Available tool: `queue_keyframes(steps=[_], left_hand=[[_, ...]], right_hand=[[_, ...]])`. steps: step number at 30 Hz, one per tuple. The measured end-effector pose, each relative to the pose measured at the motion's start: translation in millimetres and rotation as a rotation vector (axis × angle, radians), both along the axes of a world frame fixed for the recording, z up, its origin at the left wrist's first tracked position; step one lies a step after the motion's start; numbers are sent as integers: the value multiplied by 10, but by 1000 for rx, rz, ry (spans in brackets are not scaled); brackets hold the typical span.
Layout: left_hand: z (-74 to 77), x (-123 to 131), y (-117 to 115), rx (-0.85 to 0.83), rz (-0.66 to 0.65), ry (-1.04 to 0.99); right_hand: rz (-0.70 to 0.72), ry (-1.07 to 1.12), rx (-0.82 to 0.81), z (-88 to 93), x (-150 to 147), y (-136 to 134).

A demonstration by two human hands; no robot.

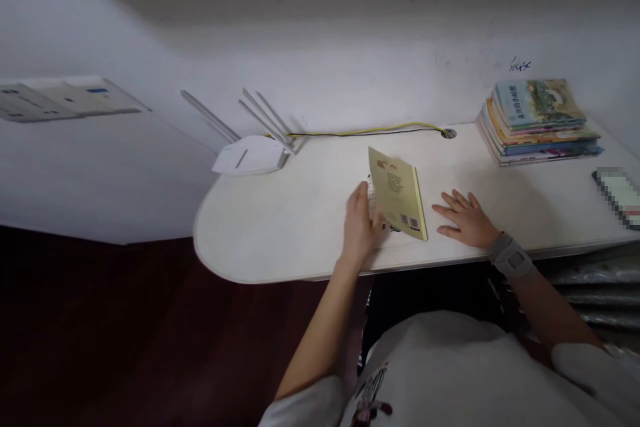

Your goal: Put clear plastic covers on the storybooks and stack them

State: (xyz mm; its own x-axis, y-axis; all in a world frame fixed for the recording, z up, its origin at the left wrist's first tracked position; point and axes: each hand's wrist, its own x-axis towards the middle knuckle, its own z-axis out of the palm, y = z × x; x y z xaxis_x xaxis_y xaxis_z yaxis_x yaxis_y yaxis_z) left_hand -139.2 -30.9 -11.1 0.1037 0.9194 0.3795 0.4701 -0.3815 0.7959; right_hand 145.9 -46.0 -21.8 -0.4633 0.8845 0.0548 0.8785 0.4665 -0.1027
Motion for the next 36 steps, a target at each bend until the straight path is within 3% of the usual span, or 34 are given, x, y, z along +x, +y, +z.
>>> queue_keyframes(steps=[2, 5, 12, 19, 36], left_hand=[[40, 218, -115, 111, -151, -1], [83, 561, -204, 212, -257, 66], [-34, 974, -180, 380, -240, 480], [-36, 1296, -267, 228, -264, 839], [-19, 1332, -226, 122, -287, 913]], right_hand=[[-4, 9, -5, 5, -5, -1], [-8, 50, 5, 10, 0, -11], [-267, 83, 119, -92, 165, -118], [-226, 84, 81, -197, 299, -215], [-193, 292, 15, -207, 377, -145]])
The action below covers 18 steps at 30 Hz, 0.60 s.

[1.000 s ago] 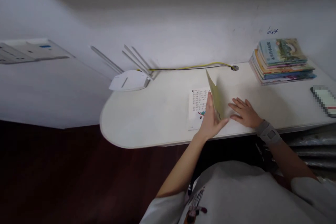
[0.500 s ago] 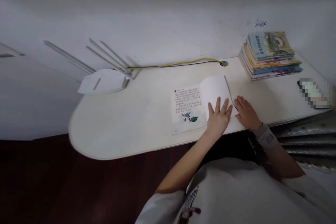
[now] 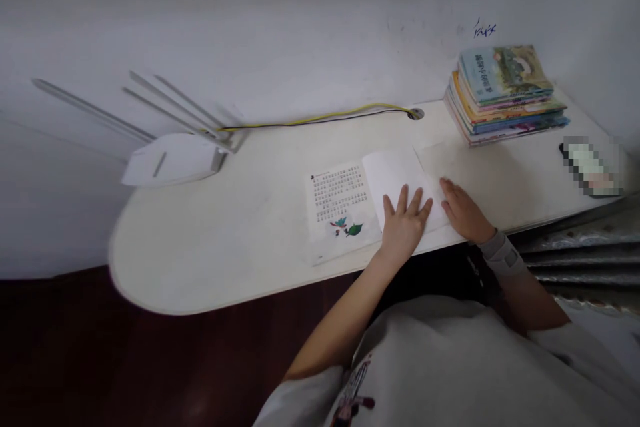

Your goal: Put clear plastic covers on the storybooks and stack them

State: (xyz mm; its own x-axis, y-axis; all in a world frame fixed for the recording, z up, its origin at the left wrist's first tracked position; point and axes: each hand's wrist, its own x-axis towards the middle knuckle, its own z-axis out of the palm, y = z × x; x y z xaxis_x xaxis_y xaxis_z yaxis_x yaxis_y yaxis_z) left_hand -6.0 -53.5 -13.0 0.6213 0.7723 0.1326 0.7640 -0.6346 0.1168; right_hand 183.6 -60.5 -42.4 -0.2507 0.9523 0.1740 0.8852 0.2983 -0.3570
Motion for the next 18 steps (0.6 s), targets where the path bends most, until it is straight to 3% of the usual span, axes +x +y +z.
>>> queue_keyframes(steps=[11, 18], left_hand=[[56, 36, 28, -25, -47, 82], [46, 87, -18, -6, -73, 98]], right_hand=[[-24, 201, 13, 10, 48, -10], [-38, 194, 33, 10, 37, -2]])
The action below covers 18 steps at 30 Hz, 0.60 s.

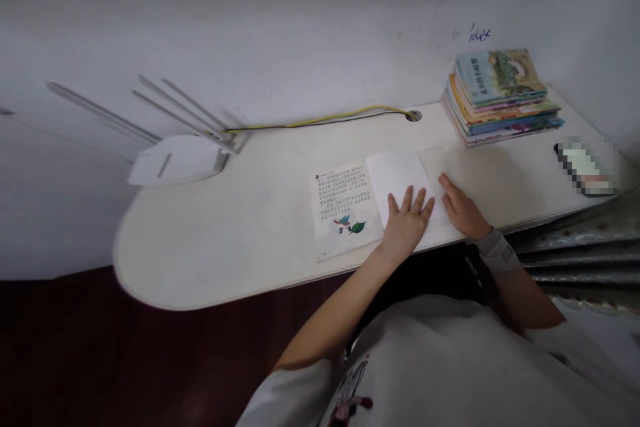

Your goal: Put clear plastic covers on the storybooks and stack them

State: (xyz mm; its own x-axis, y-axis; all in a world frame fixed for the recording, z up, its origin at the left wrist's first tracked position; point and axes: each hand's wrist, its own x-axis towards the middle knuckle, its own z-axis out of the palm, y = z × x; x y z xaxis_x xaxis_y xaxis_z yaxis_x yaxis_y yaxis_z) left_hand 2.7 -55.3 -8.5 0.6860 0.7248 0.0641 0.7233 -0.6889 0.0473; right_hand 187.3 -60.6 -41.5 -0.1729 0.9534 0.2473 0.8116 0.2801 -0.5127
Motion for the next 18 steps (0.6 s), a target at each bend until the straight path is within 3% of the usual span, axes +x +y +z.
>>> queue_keyframes(steps=[10, 18], left_hand=[[43, -6, -174, 56, -62, 100], [105, 20, -164, 38, -120, 116]], right_hand=[[-64, -8, 52, -102, -42, 36], [-93, -58, 37, -61, -65, 17]])
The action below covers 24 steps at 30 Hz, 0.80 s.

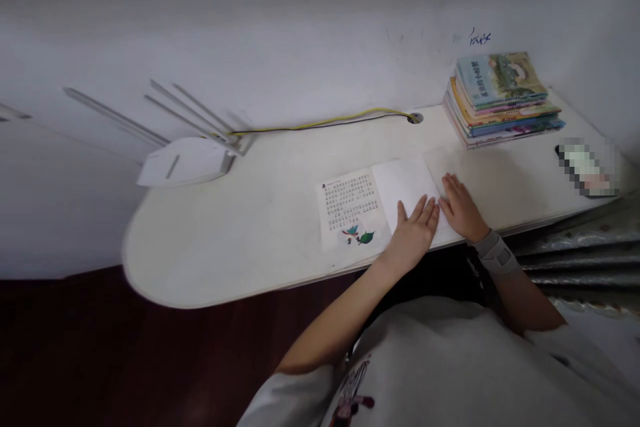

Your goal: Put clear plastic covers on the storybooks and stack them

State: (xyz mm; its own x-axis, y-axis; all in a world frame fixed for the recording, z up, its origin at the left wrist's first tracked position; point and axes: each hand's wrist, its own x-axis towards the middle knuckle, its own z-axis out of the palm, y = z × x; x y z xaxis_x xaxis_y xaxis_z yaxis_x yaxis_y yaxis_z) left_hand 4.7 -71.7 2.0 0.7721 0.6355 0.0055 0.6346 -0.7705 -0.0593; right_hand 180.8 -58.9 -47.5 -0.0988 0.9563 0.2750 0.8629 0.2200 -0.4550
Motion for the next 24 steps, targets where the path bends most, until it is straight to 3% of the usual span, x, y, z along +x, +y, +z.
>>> queue_keyframes(steps=[9, 16, 19, 24], left_hand=[[-134, -84, 165, 28, -204, -54], [-71, -125, 264, -144, -233, -270], [-23, -393, 354, -145, -70, -445], [-195, -1139, 485, -89, 553, -705]], right_hand=[[19, -46, -1, 3, 18, -5], [22, -38, 29, -37, 39, 3], [13, -24, 67, -81, 73, -4], [-18, -116, 139, 17, 50, -18]])
